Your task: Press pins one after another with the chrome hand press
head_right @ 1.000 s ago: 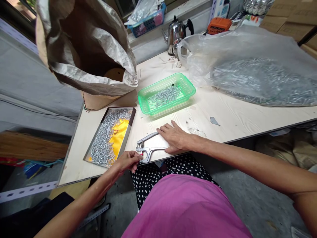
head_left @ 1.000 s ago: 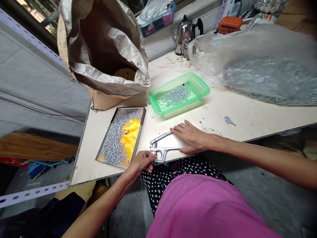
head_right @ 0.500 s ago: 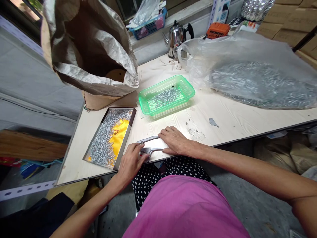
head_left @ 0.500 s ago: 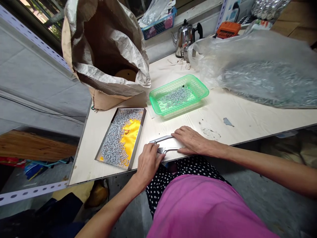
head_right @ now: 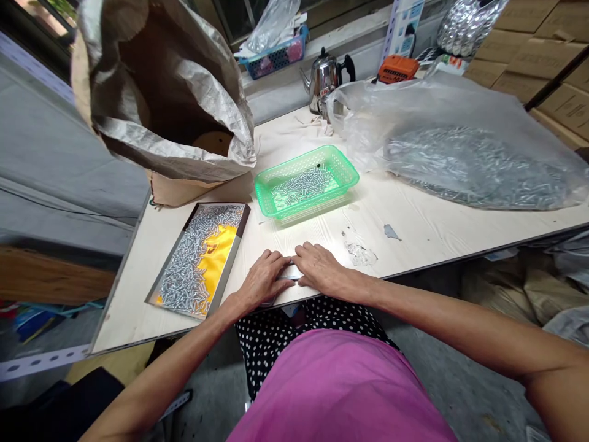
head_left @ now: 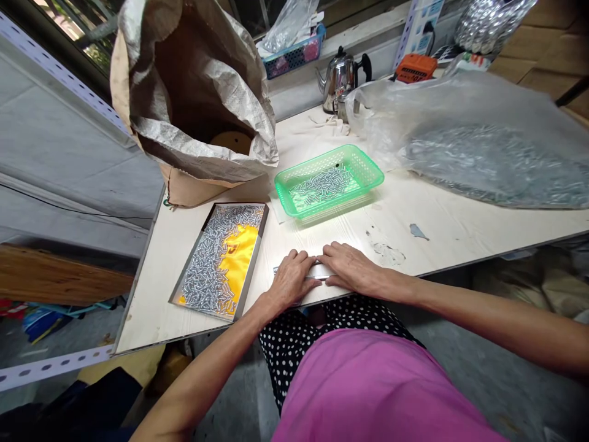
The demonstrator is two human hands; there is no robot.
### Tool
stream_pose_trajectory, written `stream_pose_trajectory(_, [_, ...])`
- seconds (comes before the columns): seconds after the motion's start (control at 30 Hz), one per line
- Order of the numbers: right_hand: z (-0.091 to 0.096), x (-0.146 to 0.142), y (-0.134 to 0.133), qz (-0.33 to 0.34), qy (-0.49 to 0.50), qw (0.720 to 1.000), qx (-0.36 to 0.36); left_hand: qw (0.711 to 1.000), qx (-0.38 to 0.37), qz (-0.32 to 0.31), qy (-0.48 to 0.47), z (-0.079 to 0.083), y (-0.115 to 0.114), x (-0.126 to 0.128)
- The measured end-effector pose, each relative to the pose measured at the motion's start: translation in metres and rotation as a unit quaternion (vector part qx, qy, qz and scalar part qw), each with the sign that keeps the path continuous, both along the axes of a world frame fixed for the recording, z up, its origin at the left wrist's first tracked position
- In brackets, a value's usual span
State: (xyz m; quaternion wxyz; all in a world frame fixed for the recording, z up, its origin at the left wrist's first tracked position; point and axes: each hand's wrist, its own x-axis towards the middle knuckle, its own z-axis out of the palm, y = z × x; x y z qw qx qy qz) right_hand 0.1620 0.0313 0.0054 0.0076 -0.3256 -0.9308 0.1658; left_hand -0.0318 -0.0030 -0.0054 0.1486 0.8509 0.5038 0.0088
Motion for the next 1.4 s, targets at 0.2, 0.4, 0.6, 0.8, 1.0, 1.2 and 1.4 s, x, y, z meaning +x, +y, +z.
stream_pose_trajectory(0.2, [-0.015,-0.017,0.007,0.02,-0.026,0.999,0.005,0.998,0.042,0.039,-0.038,-0.014,-0.002,0.001])
stream_pose_trajectory(0.4, [-0.013,-0.004,0.015,0.023,0.015,0.999,0.039,0.996,0.06,0.061,-0.037,-0.01,-0.007,0.001])
stream_pose_trajectory(0.6, [-0.011,0.008,0.032,0.042,0.037,0.998,0.023,0.986,0.125,0.09,-0.06,-0.022,-0.058,0.016])
stream_pose_trajectory(0.8, [-0.023,-0.006,0.055,-0.002,0.028,0.996,0.089,0.988,0.093,0.055,-0.109,-0.03,-0.08,0.031])
stream_pose_trajectory(1.0, [-0.006,-0.042,0.04,0.066,0.033,0.99,0.121,0.986,0.07,0.034,-0.149,-0.029,-0.068,0.037])
stream_pose_trajectory(1.2, [-0.001,-0.09,0.005,0.282,0.01,0.954,0.099,0.986,0.048,0.043,-0.151,-0.044,-0.074,0.039])
stream_pose_trajectory(1.4, [-0.01,-0.095,0.007,0.356,0.04,0.924,0.138,0.988,0.066,0.027,-0.14,-0.049,-0.076,0.037])
